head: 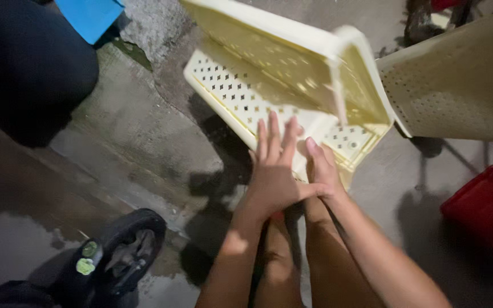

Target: The person assembles a collapsible plastic basket by unfolding its sides and securing the corners. They then pick up a second similar basket and place it next to the first one.

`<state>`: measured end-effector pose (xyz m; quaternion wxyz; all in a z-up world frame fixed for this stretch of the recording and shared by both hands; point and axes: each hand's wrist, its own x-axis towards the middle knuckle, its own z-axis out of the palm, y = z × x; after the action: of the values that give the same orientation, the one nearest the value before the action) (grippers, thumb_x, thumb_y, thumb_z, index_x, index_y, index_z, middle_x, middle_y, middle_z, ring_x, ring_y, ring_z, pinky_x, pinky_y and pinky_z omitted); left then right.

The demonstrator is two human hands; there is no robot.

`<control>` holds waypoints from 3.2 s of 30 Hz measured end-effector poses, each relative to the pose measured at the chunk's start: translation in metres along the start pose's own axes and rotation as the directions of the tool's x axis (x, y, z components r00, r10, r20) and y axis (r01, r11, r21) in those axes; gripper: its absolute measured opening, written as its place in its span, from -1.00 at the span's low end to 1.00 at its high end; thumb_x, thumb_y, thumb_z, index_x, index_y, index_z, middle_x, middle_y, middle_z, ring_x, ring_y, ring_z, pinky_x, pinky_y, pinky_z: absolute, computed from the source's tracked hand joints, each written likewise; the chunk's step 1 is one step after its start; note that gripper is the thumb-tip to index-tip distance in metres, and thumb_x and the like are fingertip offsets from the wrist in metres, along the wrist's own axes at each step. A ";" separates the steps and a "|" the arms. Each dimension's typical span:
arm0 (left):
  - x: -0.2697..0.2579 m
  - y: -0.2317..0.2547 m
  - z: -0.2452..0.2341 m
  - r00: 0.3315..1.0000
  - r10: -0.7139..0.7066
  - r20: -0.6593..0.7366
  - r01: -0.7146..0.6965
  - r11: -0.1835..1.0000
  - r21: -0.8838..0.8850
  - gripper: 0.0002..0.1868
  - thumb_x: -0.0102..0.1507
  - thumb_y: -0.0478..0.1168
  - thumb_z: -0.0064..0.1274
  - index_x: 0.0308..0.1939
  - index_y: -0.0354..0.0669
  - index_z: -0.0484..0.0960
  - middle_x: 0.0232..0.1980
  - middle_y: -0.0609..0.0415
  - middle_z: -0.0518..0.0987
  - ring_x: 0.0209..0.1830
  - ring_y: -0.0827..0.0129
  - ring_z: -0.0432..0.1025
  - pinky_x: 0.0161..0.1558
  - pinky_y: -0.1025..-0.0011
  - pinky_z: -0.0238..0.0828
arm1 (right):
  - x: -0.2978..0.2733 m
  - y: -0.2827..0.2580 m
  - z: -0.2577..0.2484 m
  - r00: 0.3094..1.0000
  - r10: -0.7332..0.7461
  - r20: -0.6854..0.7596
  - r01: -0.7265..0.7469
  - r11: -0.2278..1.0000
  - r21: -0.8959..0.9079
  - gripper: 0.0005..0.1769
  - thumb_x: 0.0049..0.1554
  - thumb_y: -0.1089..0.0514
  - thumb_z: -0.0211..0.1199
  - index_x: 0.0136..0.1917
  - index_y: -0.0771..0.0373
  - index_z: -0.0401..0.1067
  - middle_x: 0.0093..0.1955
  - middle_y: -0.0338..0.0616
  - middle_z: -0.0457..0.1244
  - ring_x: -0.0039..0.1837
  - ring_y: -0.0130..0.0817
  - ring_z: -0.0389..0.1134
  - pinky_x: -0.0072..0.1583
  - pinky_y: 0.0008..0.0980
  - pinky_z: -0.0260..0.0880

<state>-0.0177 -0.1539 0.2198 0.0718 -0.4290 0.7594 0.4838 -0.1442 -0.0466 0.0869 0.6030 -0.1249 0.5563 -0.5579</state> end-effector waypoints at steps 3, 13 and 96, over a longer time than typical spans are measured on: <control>0.008 -0.009 -0.016 0.996 -0.014 -0.092 0.009 0.998 -0.057 0.33 -0.14 0.16 0.36 0.56 0.02 -0.11 0.66 -0.23 -0.33 0.59 -0.24 -0.34 0.43 -0.15 -0.23 | 0.006 -0.007 0.009 0.967 0.012 0.255 -0.043 0.992 0.115 -0.24 0.29 -0.33 -0.13 0.55 0.19 0.13 0.54 -0.12 0.13 0.59 -0.26 0.07 0.59 -0.16 -0.06; 0.037 -0.179 0.068 0.825 0.065 -0.561 0.028 0.987 0.156 -0.49 0.31 -0.47 -0.15 0.35 -0.22 0.44 0.23 -0.22 0.58 0.23 -0.09 0.50 0.27 0.15 0.44 | 0.067 0.042 0.000 0.856 0.360 0.371 0.068 0.634 -0.771 -0.38 0.27 -0.21 -0.04 0.40 0.20 0.38 0.59 -0.05 0.13 0.43 -0.14 0.27 0.47 -0.23 0.16; 0.101 -0.269 0.022 0.714 -0.452 -0.534 0.423 0.887 -0.185 -0.56 0.38 -0.35 -0.16 0.36 -0.10 0.42 -0.19 -0.30 0.67 -0.20 -0.10 0.62 -0.19 0.01 0.58 | 0.138 0.041 -0.078 0.781 0.585 -0.218 -0.544 0.466 -0.698 -0.13 0.24 -0.39 -0.04 0.64 0.04 -0.08 0.57 0.08 0.01 0.49 0.09 0.23 0.43 0.13 0.25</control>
<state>0.1064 -0.2394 -0.0254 -0.0538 -0.7210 0.6108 0.3229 -0.2190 -0.1081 -0.0455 0.6647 -0.1776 0.7237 -0.0543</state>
